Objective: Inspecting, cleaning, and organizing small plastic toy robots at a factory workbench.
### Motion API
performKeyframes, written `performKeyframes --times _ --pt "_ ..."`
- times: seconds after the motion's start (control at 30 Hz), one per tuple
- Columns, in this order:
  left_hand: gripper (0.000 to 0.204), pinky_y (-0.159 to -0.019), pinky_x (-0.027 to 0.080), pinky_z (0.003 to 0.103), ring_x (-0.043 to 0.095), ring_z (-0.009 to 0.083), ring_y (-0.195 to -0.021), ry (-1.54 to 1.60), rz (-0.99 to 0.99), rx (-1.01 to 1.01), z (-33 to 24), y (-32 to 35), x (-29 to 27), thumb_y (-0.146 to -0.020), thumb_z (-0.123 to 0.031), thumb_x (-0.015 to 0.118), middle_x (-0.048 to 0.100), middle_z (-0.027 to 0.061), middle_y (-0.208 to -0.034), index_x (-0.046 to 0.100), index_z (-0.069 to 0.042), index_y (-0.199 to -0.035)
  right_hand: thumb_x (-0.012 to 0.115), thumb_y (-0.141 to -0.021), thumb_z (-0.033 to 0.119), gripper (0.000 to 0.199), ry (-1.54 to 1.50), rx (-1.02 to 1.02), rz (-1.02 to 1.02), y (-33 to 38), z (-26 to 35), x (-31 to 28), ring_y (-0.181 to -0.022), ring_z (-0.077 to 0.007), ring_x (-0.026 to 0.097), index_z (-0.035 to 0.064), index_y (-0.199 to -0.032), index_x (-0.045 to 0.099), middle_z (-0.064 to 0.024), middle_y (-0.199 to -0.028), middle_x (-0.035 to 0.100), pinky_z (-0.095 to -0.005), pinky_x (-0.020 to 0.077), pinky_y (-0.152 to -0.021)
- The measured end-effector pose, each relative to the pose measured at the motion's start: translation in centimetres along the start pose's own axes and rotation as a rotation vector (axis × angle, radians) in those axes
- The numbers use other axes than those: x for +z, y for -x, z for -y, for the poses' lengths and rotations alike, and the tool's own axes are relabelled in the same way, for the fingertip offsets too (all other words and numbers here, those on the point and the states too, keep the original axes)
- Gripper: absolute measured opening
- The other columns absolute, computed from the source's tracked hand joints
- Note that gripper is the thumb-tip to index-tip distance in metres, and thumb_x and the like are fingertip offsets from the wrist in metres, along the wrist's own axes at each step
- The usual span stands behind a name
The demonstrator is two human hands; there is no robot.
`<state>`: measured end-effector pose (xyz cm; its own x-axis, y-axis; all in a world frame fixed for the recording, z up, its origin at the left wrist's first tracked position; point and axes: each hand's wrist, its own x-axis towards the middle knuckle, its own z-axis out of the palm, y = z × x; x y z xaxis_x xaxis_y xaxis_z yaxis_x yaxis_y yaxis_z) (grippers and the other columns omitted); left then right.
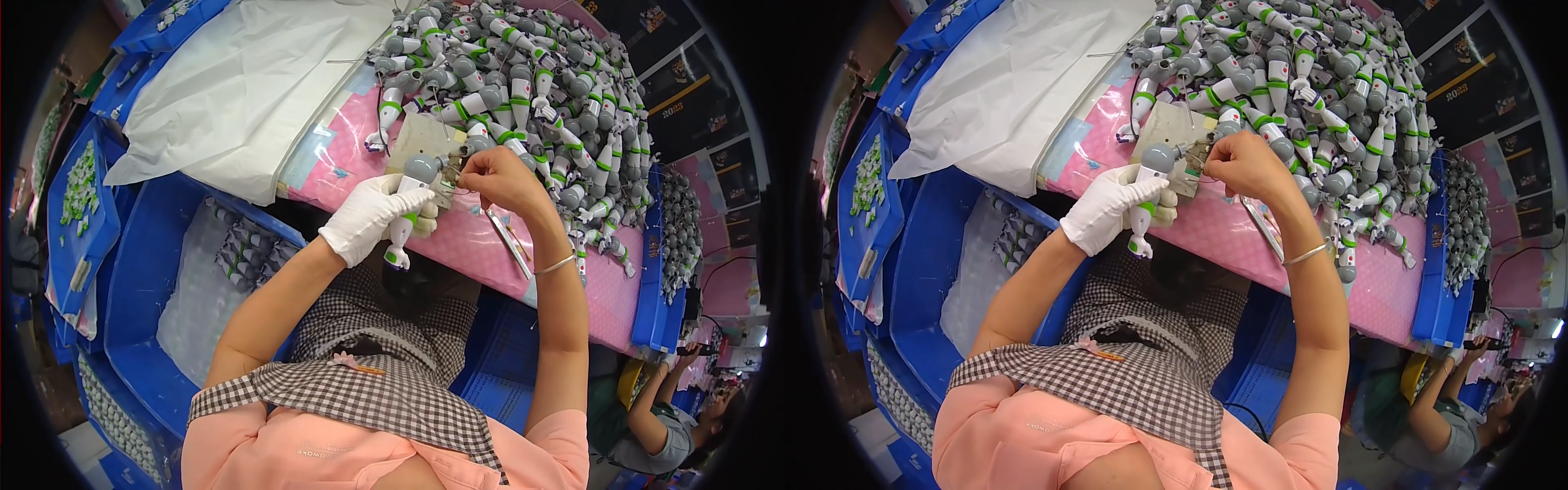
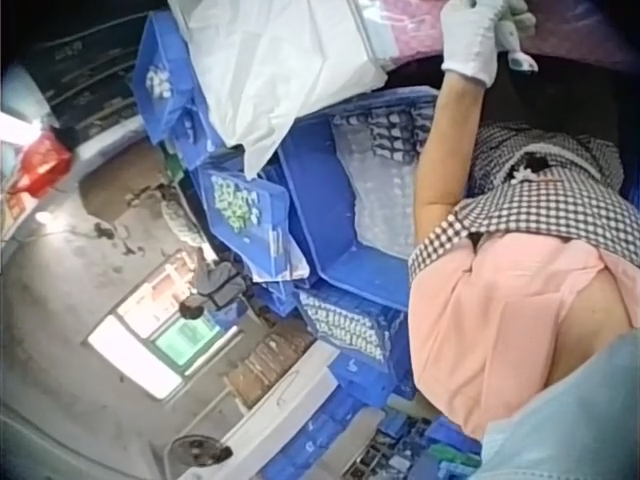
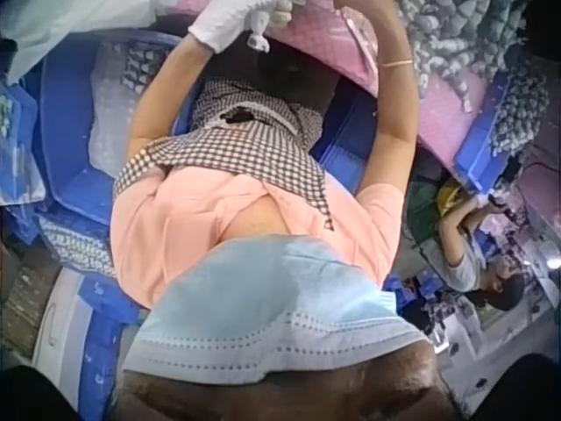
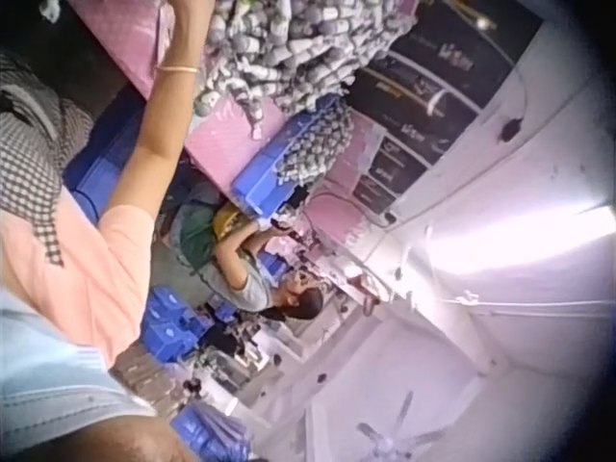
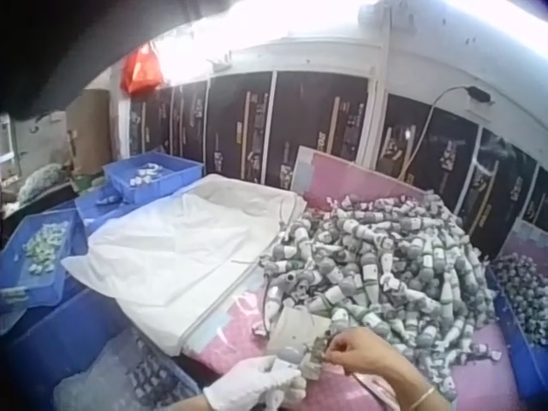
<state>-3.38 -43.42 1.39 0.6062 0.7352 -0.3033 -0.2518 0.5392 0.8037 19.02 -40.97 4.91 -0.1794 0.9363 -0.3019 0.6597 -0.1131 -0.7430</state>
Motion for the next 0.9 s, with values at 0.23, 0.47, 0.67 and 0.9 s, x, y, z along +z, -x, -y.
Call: performKeyframes --times 0.23,0.47,0.67,0.9 --pt "0.028 -0.077 0.053 0.034 0.065 0.0228 -0.082 0.017 0.012 -0.006 0.3 -0.3 -0.2 -0.090 -0.019 0.059 0.063 0.0114 -0.093 0.053 0.002 -0.108 0.063 -0.078 0.009 0.014 0.045 0.048 0.055 -0.3 0.6 -0.3 -0.048 -0.0097 0.055 -0.0035 -0.073 0.064 -0.0028 -0.060 0.058 -0.0240 0.0447 -0.044" --pt "0.029 -0.077 0.054 0.034 0.064 0.0200 -0.080 0.019 0.008 0.022 0.5 0.9 0.1 -0.090 -0.021 0.059 0.062 0.0098 -0.092 0.053 0.001 -0.109 0.062 -0.076 0.012 0.016 0.036 -0.051 0.016 0.2 0.5 0.0 -0.046 -0.0154 0.060 -0.0037 -0.073 0.065 -0.0068 -0.058 0.060 -0.0288 0.0472 -0.045" --pt "0.056 -0.057 0.045 0.019 0.057 0.0094 -0.067 -0.049 0.058 0.182 -1.8 8.4 -2.3 -0.090 -0.040 0.058 0.059 0.0061 -0.087 0.044 -0.001 -0.128 0.059 -0.074 0.007 0.026 0.553 -0.198 -0.474 -0.6 -0.4 -3.8 -0.085 -0.0230 0.064 0.0029 -0.099 0.067 -0.0122 -0.092 0.068 -0.0322 0.0472 -0.081" --pt "0.048 -0.053 0.042 0.021 0.049 0.0053 -0.062 -0.289 -0.261 -0.008 0.7 12.4 -6.9 -0.086 -0.043 0.063 0.055 -0.0008 -0.074 0.060 -0.002 -0.110 0.039 -0.059 -0.019 0.058 0.662 -0.461 -0.167 -4.8 -2.6 -4.6 -0.121 -0.0332 0.048 0.0044 -0.106 0.064 -0.0175 -0.127 0.052 -0.0331 0.0364 -0.101"
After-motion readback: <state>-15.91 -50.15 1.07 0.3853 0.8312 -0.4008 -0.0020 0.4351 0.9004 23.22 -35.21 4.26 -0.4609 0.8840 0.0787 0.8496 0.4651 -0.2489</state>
